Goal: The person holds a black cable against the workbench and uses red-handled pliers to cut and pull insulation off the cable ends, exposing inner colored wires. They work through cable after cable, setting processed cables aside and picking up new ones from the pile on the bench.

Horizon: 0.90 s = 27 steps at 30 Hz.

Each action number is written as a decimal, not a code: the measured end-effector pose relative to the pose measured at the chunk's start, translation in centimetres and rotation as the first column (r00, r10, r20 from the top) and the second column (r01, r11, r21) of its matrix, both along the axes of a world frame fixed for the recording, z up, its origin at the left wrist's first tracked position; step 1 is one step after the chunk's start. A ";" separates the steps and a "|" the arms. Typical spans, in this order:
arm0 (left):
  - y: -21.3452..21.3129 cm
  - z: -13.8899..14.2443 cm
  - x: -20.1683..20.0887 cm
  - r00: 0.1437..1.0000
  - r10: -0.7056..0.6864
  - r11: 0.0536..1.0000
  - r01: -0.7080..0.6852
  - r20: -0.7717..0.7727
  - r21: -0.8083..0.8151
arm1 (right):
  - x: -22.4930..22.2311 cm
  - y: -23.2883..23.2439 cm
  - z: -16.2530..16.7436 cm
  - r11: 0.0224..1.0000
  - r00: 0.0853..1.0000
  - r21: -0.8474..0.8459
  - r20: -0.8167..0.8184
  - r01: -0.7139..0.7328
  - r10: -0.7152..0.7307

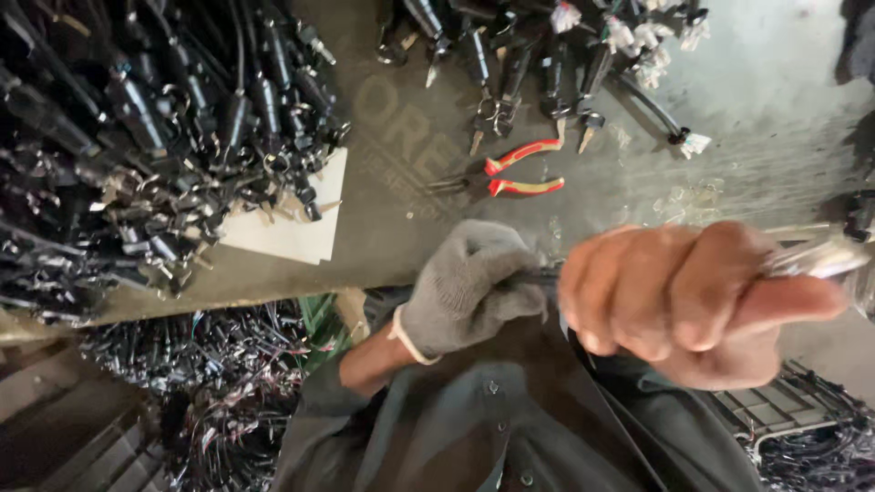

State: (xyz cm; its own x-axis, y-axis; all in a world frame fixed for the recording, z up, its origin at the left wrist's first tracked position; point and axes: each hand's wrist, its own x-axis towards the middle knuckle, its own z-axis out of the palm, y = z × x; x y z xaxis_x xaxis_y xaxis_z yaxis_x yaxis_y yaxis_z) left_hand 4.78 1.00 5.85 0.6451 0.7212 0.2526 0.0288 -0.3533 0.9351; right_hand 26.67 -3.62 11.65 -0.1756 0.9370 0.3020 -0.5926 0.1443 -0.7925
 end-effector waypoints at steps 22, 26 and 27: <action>-0.1 -6.6 -1.5 0.819 0.516 0.545 -0.088 0.251 -0.834 | -5.4 -0.4 -15.0 0.940 0.924 -0.279 0.374 0.196 -0.082; 0.6 -6.1 -2.7 0.901 0.407 0.728 -0.221 0.149 -0.649 | -5.0 -0.4 -15.2 0.941 0.523 0.151 0.799 0.303 -0.297; 0.9 -5.8 -2.9 0.919 0.386 0.819 -0.300 0.084 -0.489 | -5.2 -0.4 -15.2 0.934 0.479 0.181 0.819 0.307 -0.316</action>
State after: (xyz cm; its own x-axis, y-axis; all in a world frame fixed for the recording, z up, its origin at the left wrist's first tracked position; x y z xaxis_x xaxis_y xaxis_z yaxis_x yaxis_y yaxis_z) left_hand 1.90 1.88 0.07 0.3113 0.9470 -0.0796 -0.1086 0.1187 0.9870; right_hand 21.46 -4.07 -3.51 -0.0453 0.9807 0.1904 0.4123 0.1919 -0.8906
